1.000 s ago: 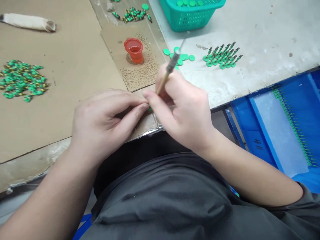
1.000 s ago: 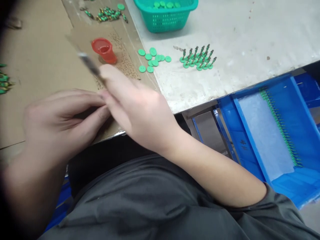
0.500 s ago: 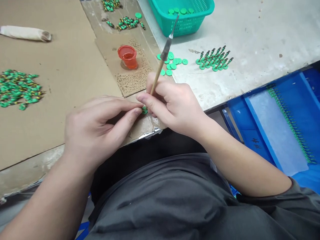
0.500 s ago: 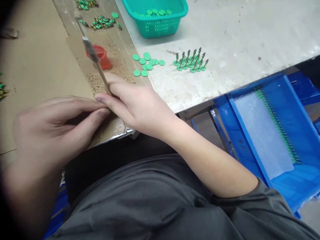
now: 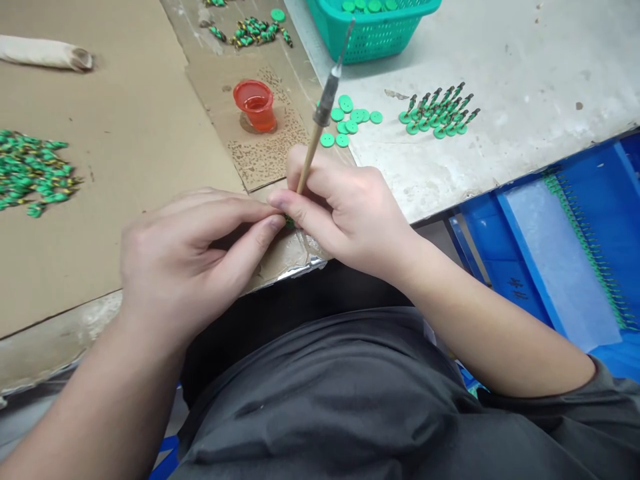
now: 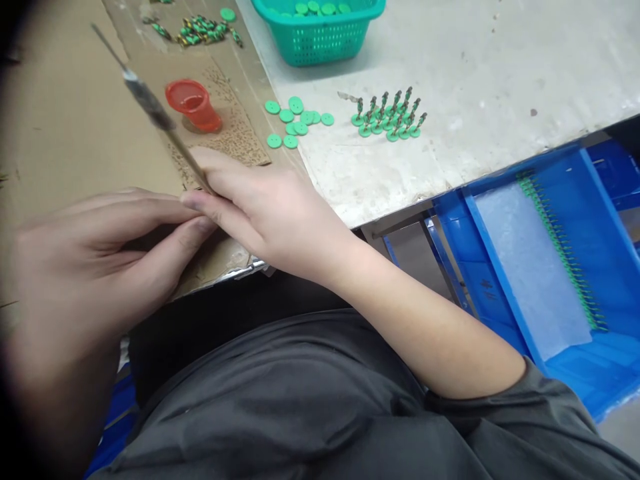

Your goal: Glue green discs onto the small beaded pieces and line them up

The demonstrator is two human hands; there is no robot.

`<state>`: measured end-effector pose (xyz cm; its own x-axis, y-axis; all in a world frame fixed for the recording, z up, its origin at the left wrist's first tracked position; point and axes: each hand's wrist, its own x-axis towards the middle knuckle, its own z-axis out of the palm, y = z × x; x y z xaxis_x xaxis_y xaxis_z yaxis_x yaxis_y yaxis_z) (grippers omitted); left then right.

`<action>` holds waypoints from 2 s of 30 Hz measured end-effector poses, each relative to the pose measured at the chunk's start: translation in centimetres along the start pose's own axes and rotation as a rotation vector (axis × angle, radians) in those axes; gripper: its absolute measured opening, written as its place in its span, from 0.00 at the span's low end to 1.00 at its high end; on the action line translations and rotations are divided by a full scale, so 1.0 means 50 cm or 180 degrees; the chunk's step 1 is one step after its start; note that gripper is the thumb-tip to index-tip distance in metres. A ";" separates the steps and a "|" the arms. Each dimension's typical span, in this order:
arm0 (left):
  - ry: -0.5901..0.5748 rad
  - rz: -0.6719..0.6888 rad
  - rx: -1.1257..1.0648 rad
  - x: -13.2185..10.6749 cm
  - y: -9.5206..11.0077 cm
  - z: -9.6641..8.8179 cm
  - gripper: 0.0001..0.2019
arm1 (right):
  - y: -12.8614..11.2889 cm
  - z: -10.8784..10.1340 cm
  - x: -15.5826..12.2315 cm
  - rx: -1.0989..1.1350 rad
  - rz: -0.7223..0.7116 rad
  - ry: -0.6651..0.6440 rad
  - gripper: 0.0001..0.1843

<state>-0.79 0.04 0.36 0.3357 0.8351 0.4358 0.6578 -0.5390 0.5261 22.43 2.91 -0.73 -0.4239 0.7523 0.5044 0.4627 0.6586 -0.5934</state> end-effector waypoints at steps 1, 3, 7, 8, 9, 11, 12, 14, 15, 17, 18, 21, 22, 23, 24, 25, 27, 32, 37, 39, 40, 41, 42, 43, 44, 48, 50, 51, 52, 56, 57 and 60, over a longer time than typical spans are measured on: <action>0.0012 0.0042 -0.0018 0.000 -0.002 0.000 0.05 | -0.002 0.000 0.000 -0.0002 0.0007 -0.0037 0.21; 0.0014 0.0071 -0.0048 -0.001 -0.006 0.001 0.05 | -0.008 0.002 0.001 0.0068 0.0005 -0.0083 0.15; -0.0009 0.0099 -0.0084 0.001 -0.010 0.001 0.06 | -0.016 0.007 0.002 0.0253 0.0114 -0.0162 0.09; -0.0014 0.0092 -0.0118 0.002 -0.010 0.001 0.06 | -0.016 0.008 0.002 0.0288 0.0172 -0.0201 0.10; -0.0023 0.0039 -0.0185 0.004 -0.011 0.001 0.06 | -0.016 0.009 0.002 0.0336 0.0246 -0.0223 0.11; -0.0059 -0.0175 -0.0391 0.008 -0.010 -0.001 0.06 | -0.018 0.005 0.000 0.0533 0.0420 -0.0122 0.16; -0.0067 -0.0303 -0.0498 0.010 -0.009 -0.004 0.06 | -0.020 0.001 -0.003 0.0691 0.0561 0.0032 0.19; -0.0029 -0.0508 -0.0644 0.013 -0.006 -0.011 0.06 | -0.028 -0.012 -0.011 0.1082 0.0978 0.0446 0.23; 0.0001 -0.0563 -0.0660 0.014 -0.003 -0.016 0.07 | -0.031 -0.019 -0.018 0.1289 0.1219 0.0647 0.23; 0.0012 -0.0744 -0.0873 0.015 0.005 -0.031 0.09 | -0.035 -0.033 -0.032 0.1563 0.1557 0.0791 0.24; -0.0010 -0.0919 -0.1117 0.015 0.010 -0.039 0.09 | -0.035 -0.038 -0.040 0.1583 0.1640 0.0754 0.25; -0.0081 -0.1481 -0.2031 0.019 0.030 -0.067 0.14 | -0.029 -0.043 -0.057 0.1380 0.1605 0.0499 0.26; -0.0102 -0.1585 -0.2254 0.021 0.037 -0.075 0.17 | -0.027 -0.041 -0.061 0.1318 0.1586 0.0454 0.27; -0.0122 -0.1618 -0.2387 0.023 0.045 -0.082 0.20 | -0.026 -0.040 -0.062 0.1314 0.1611 0.0431 0.28; -0.0163 -0.1616 -0.2487 0.024 0.051 -0.087 0.22 | -0.026 -0.038 -0.063 0.1346 0.1657 0.0423 0.29; -0.0196 -0.1614 -0.2565 0.025 0.056 -0.091 0.24 | -0.026 -0.037 -0.063 0.1407 0.1710 0.0432 0.29; -0.0251 -0.1649 -0.2673 0.026 0.063 -0.094 0.27 | -0.029 -0.037 -0.059 0.1517 0.1769 0.0435 0.30; -0.0270 -0.1515 -0.2452 0.023 0.059 -0.091 0.30 | -0.033 -0.041 -0.050 0.1602 0.1688 0.0467 0.32; -0.0134 -0.1147 -0.1800 0.029 0.053 -0.063 0.19 | -0.030 -0.041 -0.050 0.1657 0.1736 0.0581 0.33; -0.0027 -0.0939 -0.1413 0.033 0.049 -0.036 0.12 | -0.027 -0.042 -0.055 0.1647 0.1790 0.0699 0.32; 0.0009 -0.0821 -0.1224 0.034 0.047 -0.021 0.10 | -0.025 -0.043 -0.059 0.1631 0.1812 0.0754 0.32; 0.0025 -0.0704 -0.1050 0.034 0.044 -0.006 0.09 | -0.023 -0.044 -0.063 0.1611 0.1824 0.0793 0.31; 0.0023 -0.0595 -0.0894 0.033 0.040 0.007 0.09 | -0.021 -0.046 -0.067 0.1588 0.1827 0.0819 0.30; -0.0002 -0.0500 -0.0761 0.031 0.037 0.018 0.09 | -0.018 -0.048 -0.071 0.1568 0.1829 0.0832 0.29; -0.0032 -0.0422 -0.0649 0.029 0.034 0.025 0.09 | -0.016 -0.050 -0.074 0.1564 0.1828 0.0833 0.28; -0.0206 -0.0201 -0.0423 0.024 0.023 0.026 0.10 | -0.009 -0.059 -0.076 0.1418 0.1630 0.0632 0.24; -0.0362 -0.0093 -0.0331 0.026 0.017 0.019 0.12 | -0.006 -0.062 -0.068 0.1250 0.1397 0.0462 0.24; -0.0437 -0.0062 -0.0284 0.028 0.015 0.017 0.13 | -0.005 -0.062 -0.063 0.1180 0.1291 0.0404 0.24; -0.0487 -0.0047 -0.0246 0.029 0.012 0.017 0.13 | -0.004 -0.062 -0.058 0.1141 0.1204 0.0368 0.25; -0.0447 -0.0062 -0.0202 0.033 0.005 0.030 0.10 | 0.001 -0.052 -0.040 0.1023 0.0890 0.0283 0.25; -0.0435 -0.0064 -0.0192 0.032 0.005 0.034 0.10 | 0.003 -0.049 -0.037 0.0985 0.0792 0.0269 0.25; -0.0438 -0.0113 -0.0192 0.031 0.005 0.041 0.10 | 0.007 -0.040 -0.036 0.0863 0.0558 0.0248 0.25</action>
<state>1.29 1.41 -0.32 0.4050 0.8586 0.3142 0.6305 -0.5111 0.5841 24.92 1.85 -0.59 -0.2906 0.8597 0.4200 0.2948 0.4981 -0.8155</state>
